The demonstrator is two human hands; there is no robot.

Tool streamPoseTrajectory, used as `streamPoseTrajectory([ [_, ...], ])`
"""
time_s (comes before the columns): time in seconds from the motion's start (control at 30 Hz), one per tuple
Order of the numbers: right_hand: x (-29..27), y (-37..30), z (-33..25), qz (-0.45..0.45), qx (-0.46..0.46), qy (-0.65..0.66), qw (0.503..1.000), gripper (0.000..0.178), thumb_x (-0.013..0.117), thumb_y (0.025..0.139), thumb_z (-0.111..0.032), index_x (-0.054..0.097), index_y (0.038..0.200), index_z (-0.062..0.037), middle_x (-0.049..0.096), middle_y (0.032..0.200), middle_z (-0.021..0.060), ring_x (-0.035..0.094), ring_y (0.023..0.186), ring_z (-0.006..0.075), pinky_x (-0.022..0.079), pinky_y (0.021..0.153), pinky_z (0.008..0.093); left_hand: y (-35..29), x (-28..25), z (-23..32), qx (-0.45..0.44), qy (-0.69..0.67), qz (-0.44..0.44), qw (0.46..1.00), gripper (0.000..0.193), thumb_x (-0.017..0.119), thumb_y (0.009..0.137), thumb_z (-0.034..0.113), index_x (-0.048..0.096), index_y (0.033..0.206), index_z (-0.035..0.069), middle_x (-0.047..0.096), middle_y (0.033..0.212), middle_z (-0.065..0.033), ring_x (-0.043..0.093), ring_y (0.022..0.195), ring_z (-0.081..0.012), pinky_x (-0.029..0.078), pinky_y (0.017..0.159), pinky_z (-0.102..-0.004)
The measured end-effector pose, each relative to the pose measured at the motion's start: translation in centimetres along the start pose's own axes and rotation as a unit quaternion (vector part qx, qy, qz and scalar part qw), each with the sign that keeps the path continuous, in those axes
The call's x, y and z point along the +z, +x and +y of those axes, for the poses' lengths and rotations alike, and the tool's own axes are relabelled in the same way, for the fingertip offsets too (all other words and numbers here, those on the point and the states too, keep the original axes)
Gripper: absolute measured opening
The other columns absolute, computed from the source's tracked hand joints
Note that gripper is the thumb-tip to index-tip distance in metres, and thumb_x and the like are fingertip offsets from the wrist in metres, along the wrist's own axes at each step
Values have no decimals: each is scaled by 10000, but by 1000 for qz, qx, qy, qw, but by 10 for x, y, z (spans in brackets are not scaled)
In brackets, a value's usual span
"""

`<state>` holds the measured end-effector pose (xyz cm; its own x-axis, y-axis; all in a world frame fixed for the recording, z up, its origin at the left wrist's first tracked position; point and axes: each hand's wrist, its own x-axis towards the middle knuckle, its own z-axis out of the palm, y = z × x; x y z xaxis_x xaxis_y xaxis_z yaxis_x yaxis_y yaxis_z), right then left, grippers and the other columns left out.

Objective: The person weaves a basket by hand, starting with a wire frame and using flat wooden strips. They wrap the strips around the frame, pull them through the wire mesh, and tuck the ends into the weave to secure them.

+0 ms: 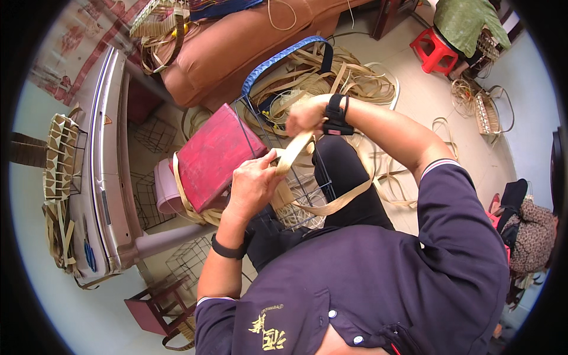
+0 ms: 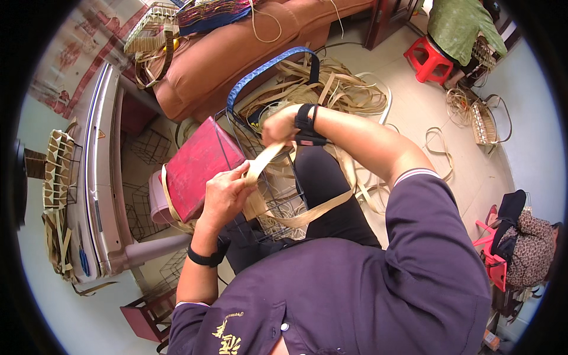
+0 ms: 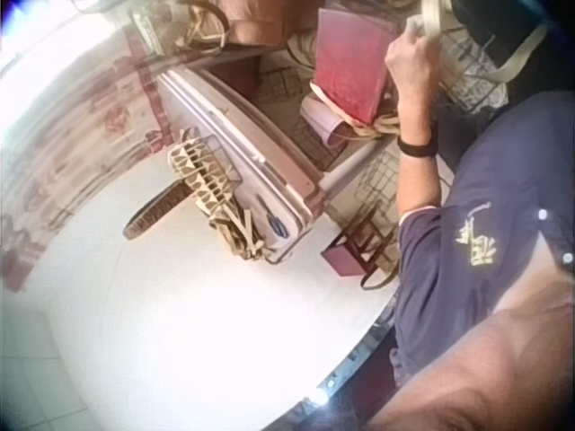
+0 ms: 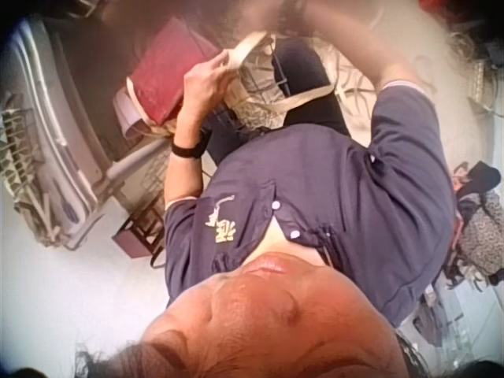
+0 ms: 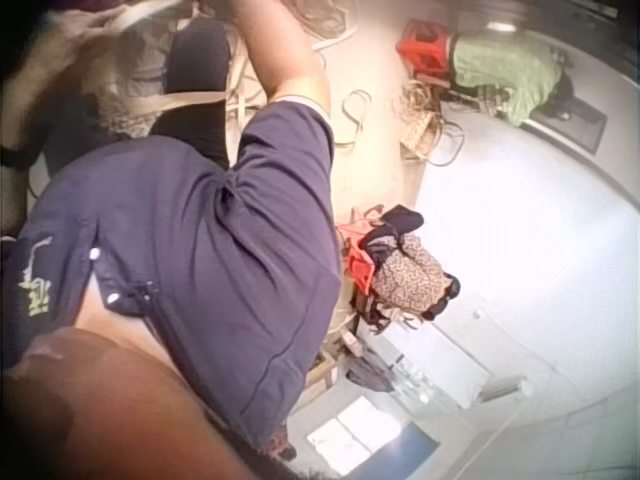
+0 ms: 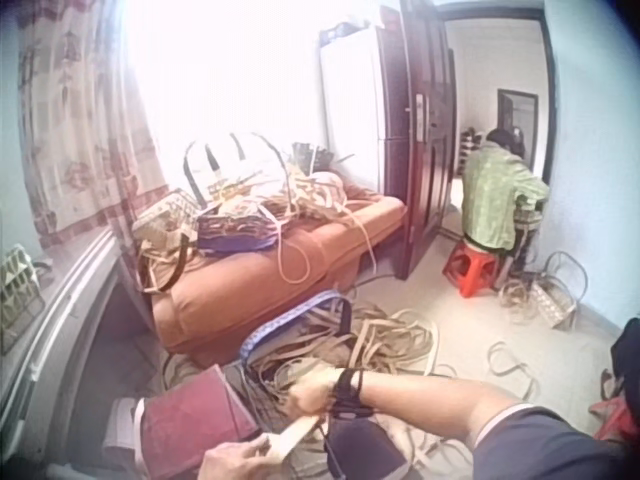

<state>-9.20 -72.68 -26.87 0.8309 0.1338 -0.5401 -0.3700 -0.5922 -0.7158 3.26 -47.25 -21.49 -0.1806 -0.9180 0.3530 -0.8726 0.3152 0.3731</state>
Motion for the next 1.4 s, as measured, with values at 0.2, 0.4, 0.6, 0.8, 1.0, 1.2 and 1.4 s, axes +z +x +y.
streamPoseTrajectory([
  [0.2, 37, 27, 62, -107, -43, -5, 993, 819, 777, 719, -54, 395, 1441, -109, 692, 833, 79, 653, 650, 204, 539, 605, 324, 4, -2, 6, -10, 18, -26, 999, 133, 741, 744, 187, 721, 840, 96, 681, 1135, -150, 678, 835, -291, 533, 758, -386],
  [0.4, 27, 4, 73, -15, 136, -99, 986, 224, 712, 818, -204, 706, 966, -35, 695, 762, 75, 684, 706, 222, 540, 603, 351, -3, 0, 2, -12, 11, -12, 1000, 141, 748, 724, 179, 728, 856, 134, 679, 1142, -144, 680, 829, -294, 541, 746, -390],
  [0.6, -64, -21, 19, 268, 350, -388, 809, 230, 649, 801, -183, 732, 978, -61, 709, 1041, 138, 686, 953, 285, 553, 809, 399, -3, -1, 6, 3, 4, -7, 1000, 107, 738, 750, 182, 679, 784, 99, 661, 1195, -88, 660, 758, -294, 531, 696, -386],
  [0.8, -164, 40, -129, 699, -273, -316, 580, 527, 583, 825, -124, 464, 1337, -87, 605, 1186, 208, 582, 1146, 338, 505, 875, 429, -4, -3, 3, -15, 21, -24, 999, 124, 737, 756, 196, 686, 796, 91, 621, 1228, -196, 660, 761, -304, 532, 692, -395],
  [1.0, -98, 36, -185, 458, -24, -236, 857, 416, 536, 901, -195, 528, 1289, -47, 701, 831, 143, 689, 787, 335, 528, 711, 437, -5, -5, 4, -60, -1, -42, 997, 162, 730, 773, 206, 697, 839, 62, 624, 1202, -199, 661, 799, -349, 538, 698, -436],
  [1.2, 44, -45, -128, 383, -171, -306, 854, 295, 718, 773, -349, 600, 721, -83, 588, 633, 121, 620, 608, 328, 485, 554, 420, 1, -3, 8, -45, -30, -17, 998, 150, 702, 801, 202, 708, 885, 78, 660, 1021, -141, 650, 737, -348, 533, 653, -419],
  [1.4, 182, -116, -125, 294, -117, -323, 892, 251, 687, 765, -276, 566, 847, -72, 614, 768, 54, 639, 773, 256, 474, 719, 368, 2, 4, 8, -53, -25, -14, 998, 123, 702, 796, 207, 730, 904, 155, 644, 912, -116, 652, 716, -319, 526, 636, -420],
])
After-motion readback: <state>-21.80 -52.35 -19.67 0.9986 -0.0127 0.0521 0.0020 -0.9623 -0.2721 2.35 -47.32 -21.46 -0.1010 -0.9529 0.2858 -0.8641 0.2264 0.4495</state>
